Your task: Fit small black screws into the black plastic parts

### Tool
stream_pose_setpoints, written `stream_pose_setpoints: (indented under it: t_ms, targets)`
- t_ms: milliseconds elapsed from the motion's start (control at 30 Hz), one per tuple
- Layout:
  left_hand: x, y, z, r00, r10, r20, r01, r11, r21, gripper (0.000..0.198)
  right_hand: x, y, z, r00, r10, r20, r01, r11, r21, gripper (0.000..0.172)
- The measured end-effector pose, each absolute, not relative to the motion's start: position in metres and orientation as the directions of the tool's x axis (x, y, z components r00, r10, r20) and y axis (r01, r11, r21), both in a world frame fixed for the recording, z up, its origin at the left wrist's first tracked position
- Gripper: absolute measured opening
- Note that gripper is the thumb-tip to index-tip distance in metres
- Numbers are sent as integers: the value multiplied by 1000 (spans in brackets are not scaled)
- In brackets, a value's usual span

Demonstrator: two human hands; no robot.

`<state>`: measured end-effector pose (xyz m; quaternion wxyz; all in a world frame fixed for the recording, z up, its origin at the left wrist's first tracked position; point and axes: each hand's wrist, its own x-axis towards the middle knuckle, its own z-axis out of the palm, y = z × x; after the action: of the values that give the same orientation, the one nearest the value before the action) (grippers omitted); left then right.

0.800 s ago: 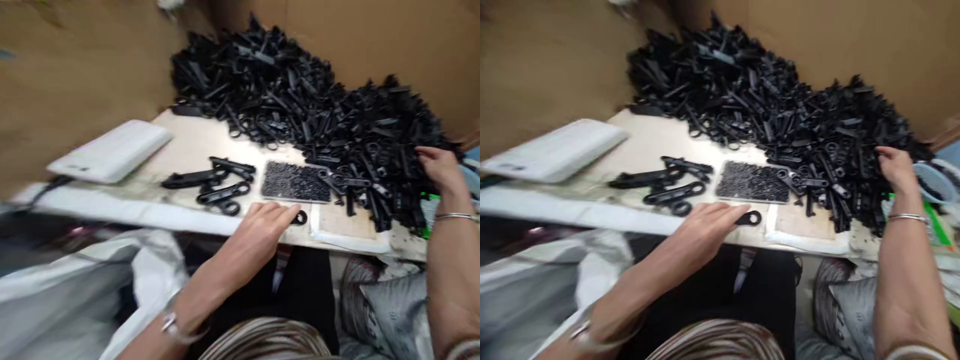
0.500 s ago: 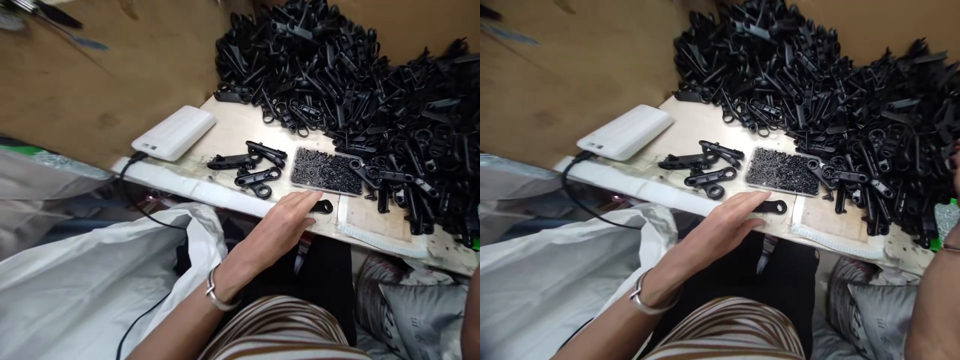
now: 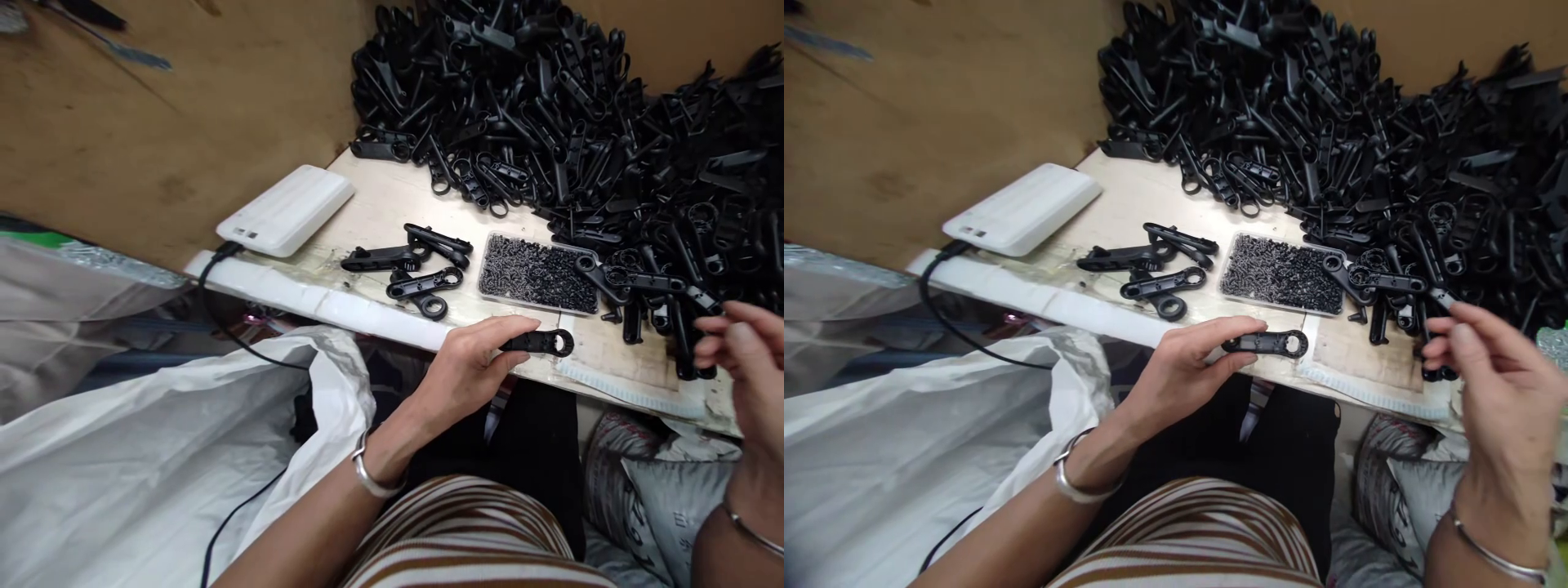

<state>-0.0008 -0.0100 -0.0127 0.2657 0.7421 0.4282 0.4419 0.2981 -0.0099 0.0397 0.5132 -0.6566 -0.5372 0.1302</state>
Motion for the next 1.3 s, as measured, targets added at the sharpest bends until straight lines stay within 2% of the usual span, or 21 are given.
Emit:
stream_pose_setpoints:
  t_ms: [100, 200, 400, 500, 767, 1000, 1167, 1300]
  targets:
    - [0, -9, -12, 227, 899, 375, 342, -434, 834, 31, 257, -24, 26, 229, 959, 169, 410, 62, -910, 23]
    - [0, -8, -12, 228, 903, 364, 313, -422, 851, 31, 238, -27, 11, 103, 995, -1, 298, -32, -954, 27]
    - [0, -6, -14, 253, 866, 431, 319, -495, 808, 30, 212, -23, -3, -19, 985, -172, 96, -170, -981, 35]
    - [2, -4, -15, 277, 837, 472, 329, -544, 771, 27, 207, -22, -6, -7, 978, -211, 30, -211, -977, 35]
    - [5, 2, -16, 321, 809, 493, 406, -588, 699, 29, 207, -24, -8, 53, 961, -273, 10, -274, -962, 38]
    - [8, 4, -14, 381, 765, 519, 433, -643, 631, 17, 207, -25, -2, 36, 926, -375, -164, -365, -916, 43]
    - [12, 2, -14, 360, 737, 572, 416, -675, 609, 14, 205, -25, 0, 12, 914, -406, -273, -388, -880, 40]
    - [15, -3, -18, 294, 727, 620, 402, -683, 610, 15, 197, -28, -3, 106, 914, -391, -320, -341, -884, 42]
